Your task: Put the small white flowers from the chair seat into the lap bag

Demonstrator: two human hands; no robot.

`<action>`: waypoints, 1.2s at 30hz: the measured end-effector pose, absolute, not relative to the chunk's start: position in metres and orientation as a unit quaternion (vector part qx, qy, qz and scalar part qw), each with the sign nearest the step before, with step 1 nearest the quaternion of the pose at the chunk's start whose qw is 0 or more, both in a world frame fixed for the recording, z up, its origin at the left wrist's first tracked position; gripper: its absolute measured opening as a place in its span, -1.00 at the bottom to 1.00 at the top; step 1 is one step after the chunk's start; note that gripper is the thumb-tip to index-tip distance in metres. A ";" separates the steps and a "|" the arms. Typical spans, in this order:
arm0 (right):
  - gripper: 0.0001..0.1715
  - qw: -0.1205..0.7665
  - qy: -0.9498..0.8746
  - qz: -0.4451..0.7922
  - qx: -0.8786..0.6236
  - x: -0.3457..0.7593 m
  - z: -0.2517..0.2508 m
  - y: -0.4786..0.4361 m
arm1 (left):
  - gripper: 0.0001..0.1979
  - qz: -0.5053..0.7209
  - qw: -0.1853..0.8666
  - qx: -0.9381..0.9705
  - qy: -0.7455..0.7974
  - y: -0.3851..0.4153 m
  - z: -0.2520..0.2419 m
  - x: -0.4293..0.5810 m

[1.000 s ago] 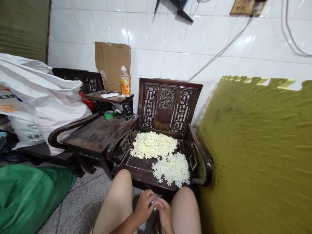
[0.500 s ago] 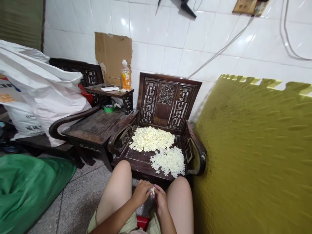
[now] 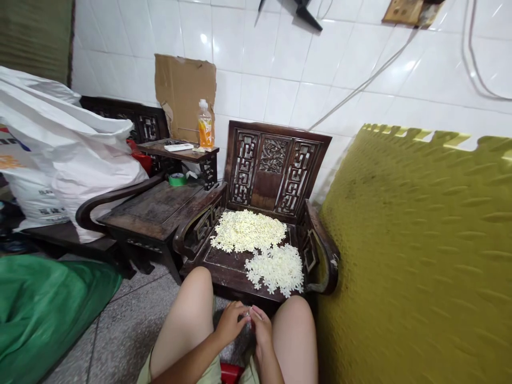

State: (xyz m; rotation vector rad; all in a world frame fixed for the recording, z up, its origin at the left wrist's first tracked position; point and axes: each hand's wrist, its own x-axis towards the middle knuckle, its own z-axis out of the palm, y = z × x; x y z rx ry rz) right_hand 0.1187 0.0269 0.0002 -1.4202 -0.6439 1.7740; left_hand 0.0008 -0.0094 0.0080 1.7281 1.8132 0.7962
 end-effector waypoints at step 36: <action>-0.48 0.403 -0.281 0.678 -0.547 0.118 0.005 0.028 | -0.60 0.496 0.613 0.325 0.522 0.009 -0.013 -0.008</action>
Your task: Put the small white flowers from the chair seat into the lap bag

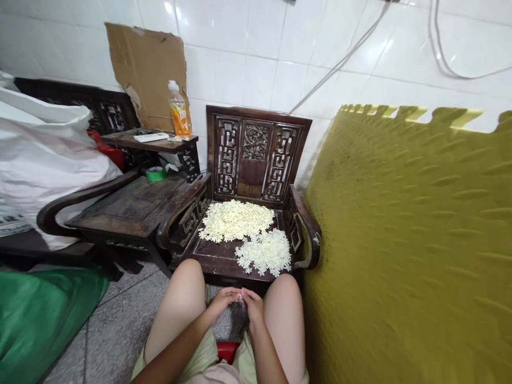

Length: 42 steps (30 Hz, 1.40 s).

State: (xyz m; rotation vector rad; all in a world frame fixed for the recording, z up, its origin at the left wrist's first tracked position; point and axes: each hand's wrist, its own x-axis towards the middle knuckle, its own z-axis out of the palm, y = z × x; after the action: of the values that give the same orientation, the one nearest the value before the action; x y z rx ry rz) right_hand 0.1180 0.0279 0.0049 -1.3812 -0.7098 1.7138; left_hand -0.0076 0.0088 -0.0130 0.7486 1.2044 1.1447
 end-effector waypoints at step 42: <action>-0.46 0.358 -0.300 0.708 -0.529 0.117 -0.007 0.027 | -0.72 0.524 0.489 0.355 0.600 0.008 -0.016 -0.004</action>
State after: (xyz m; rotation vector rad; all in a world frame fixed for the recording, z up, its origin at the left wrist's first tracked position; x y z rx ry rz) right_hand 0.1166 0.0273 -0.0069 -1.3659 -0.7745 1.8280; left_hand -0.0044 0.0084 -0.0160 0.8629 1.4588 1.2737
